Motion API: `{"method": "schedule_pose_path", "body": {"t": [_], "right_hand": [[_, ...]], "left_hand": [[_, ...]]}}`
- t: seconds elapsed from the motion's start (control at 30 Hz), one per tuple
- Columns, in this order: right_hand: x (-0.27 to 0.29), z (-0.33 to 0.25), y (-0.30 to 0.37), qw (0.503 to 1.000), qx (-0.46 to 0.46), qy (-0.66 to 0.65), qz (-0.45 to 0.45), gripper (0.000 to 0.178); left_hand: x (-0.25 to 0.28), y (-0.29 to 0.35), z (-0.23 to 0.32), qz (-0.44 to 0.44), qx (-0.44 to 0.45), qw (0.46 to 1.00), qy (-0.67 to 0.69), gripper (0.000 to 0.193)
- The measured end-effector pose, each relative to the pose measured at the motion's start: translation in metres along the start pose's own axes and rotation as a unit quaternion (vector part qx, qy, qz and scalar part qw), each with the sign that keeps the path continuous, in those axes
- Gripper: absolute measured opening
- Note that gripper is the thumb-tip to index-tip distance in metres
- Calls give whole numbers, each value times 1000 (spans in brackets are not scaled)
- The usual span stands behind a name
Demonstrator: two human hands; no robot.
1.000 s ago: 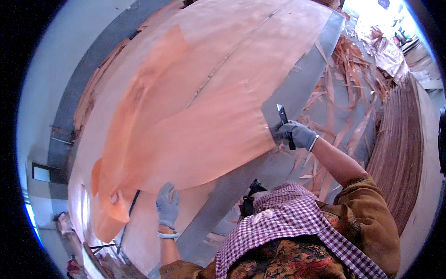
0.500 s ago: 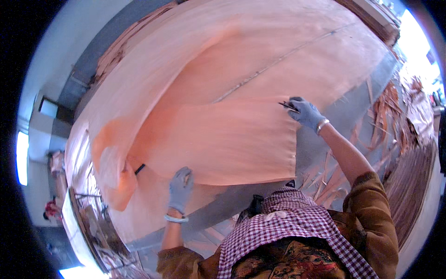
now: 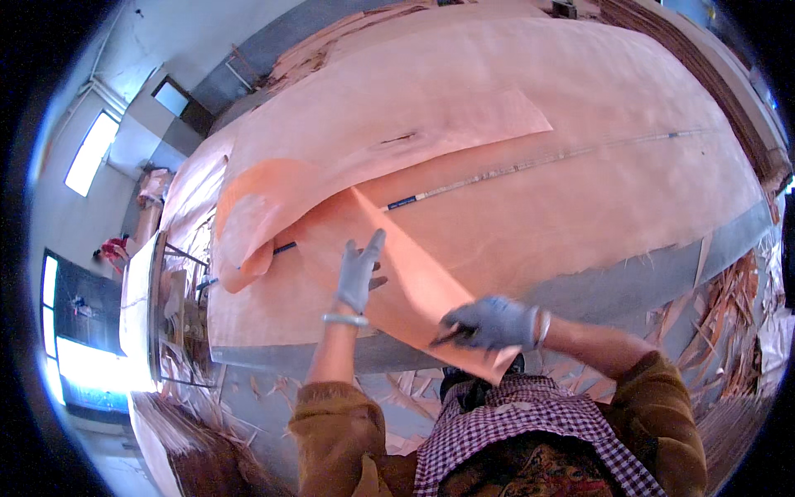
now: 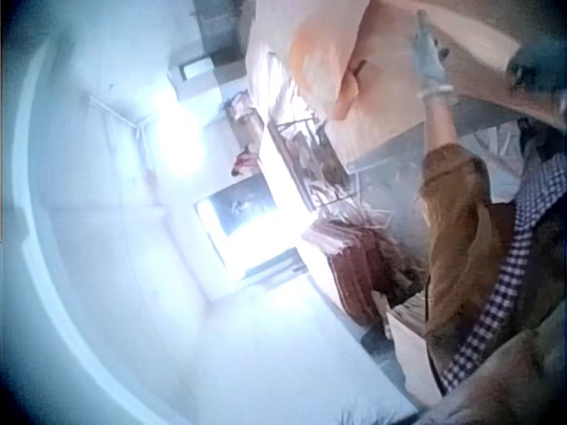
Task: The person cuts sheets of wood veneer using a utility knife. They move several thin sheets on a work table, trim along the edges, and pull off the cut strips.
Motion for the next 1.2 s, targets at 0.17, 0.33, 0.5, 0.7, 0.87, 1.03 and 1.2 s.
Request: {"method": "schedule_pose_path", "body": {"t": [0.17, 0.33, 0.5, 0.7, 0.87, 1.03, 1.2], "right_hand": [[-12, -70, -13, 993, 41, -17, -110, 36], [12, -12, -70, 975, 39, -211, 63, 52], [39, -6, -158, 949, -37, -296, 102, 63], [-21, -41, -268, 892, -20, -431, 133, 71], [-45, -31, -341, 784, 38, -577, 224, 63], [32, -21, -342, 789, 68, -502, 348, 36], [193, -23, -252, 832, 235, -398, 307, 26]], "left_hand": [[51, -32, 1, -75, 56, 953, -288, 38], [151, -8, 24, -58, -158, 817, -551, 34], [212, 61, 88, -10, -185, 783, -594, 41], [262, 143, 116, 32, -136, 721, -678, 45], [287, 209, 71, 3, -304, 591, -747, 45], [352, 265, 31, 97, -230, 598, -762, 47], [388, 251, 59, 256, -238, 492, -797, 38]]}}
Point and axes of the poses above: each hand's wrist, its own y-axis away from the middle knuckle, its own x-axis out of the back of the hand, z = x × y, the point moved 1 cm from there along -y, towards the middle knuckle
